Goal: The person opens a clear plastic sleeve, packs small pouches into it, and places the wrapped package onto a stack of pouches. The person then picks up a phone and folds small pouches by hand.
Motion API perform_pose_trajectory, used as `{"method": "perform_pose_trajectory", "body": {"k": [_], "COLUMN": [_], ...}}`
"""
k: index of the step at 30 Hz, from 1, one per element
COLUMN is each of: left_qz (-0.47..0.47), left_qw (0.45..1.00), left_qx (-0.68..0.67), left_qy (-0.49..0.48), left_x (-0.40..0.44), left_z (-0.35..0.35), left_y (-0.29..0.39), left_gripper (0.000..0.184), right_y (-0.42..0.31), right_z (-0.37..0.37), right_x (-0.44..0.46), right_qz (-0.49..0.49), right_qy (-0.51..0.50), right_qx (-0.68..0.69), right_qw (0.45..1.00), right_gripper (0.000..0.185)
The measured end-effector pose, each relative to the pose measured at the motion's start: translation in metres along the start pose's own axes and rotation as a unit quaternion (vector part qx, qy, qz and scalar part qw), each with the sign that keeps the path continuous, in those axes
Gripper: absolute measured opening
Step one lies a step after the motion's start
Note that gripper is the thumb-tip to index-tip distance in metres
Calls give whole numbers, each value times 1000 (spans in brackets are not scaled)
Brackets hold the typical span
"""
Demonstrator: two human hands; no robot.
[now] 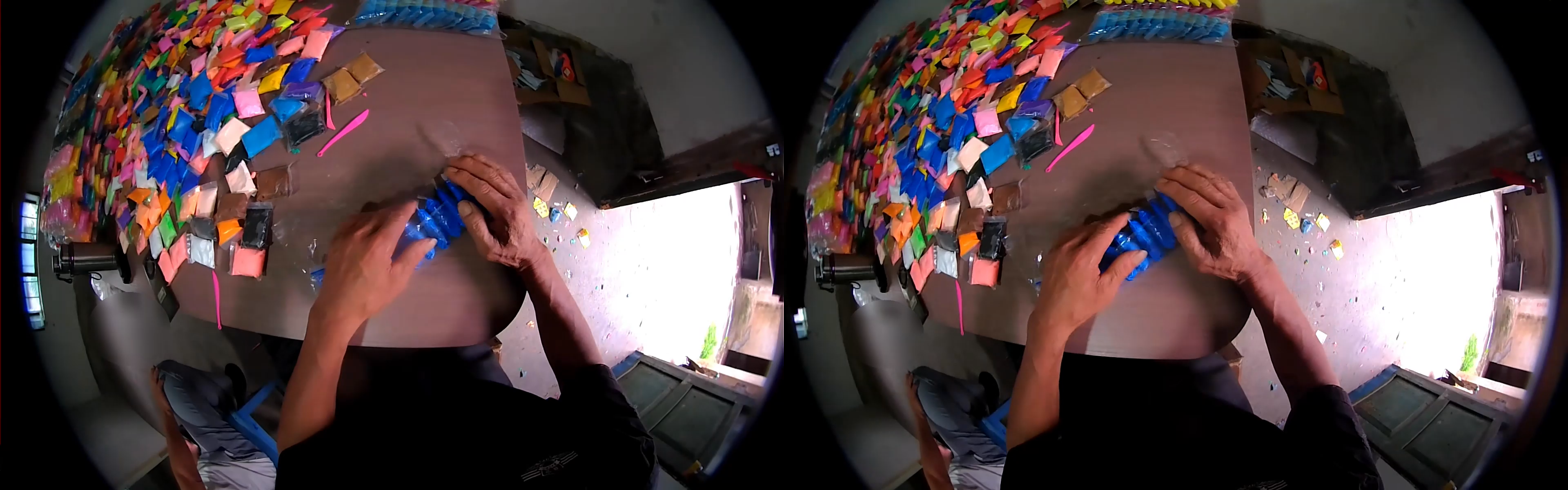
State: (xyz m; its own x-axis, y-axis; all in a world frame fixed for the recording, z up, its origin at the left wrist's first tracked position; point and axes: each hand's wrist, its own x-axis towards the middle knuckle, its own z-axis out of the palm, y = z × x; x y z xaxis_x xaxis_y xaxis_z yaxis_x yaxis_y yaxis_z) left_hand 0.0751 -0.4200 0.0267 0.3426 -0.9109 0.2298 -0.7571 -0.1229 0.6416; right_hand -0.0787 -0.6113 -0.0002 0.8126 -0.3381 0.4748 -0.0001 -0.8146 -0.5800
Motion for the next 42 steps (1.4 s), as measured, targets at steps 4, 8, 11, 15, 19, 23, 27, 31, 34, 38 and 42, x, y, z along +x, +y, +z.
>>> {"method": "perform_pose_trajectory", "body": {"k": [4,8,11,15,19,23,27,31,34,38,42], "left_qz": [11,-20,-4,-9,20,18,24,2,22,19,45], "left_qw": [999,998,999,998,998,997,999,999,997,998,995], "left_qx": [-52,-49,-10,-49,-63,-67,-36,-27,-25,-4,22], "left_qy": [7,29,41,33,23,18,22,26,69,60,85], "left_x": [1,12,24,24,25,26,25,25,23,23,22], "left_z": [4,-2,5,18,22,20,19,25,27,26,25], "left_y": [-14,4,13,1,-5,0,-1,0,-3,-2,-1], "left_gripper": [41,37,35,26,18,14,10,8,12,12,11], "right_y": [4,3,3,8,7,6,-5,-4,-1,-2,-2], "right_z": [5,8,10,13,10,10,0,1,2,5,6], "right_x": [0,-3,-7,-6,-5,-6,7,10,13,12,11], "right_qz": [3,26,45,24,18,20,-69,-96,-115,-91,-77], "right_qy": [9,37,67,74,54,86,46,-37,-32,-53,-46], "right_qx": [22,41,60,41,35,21,-81,-69,-49,-14,-4], "right_qw": [1000,998,995,996,998,996,993,992,992,994,996], "right_gripper": [41,39,38,36,33,35,38,41,40,37,33]}}
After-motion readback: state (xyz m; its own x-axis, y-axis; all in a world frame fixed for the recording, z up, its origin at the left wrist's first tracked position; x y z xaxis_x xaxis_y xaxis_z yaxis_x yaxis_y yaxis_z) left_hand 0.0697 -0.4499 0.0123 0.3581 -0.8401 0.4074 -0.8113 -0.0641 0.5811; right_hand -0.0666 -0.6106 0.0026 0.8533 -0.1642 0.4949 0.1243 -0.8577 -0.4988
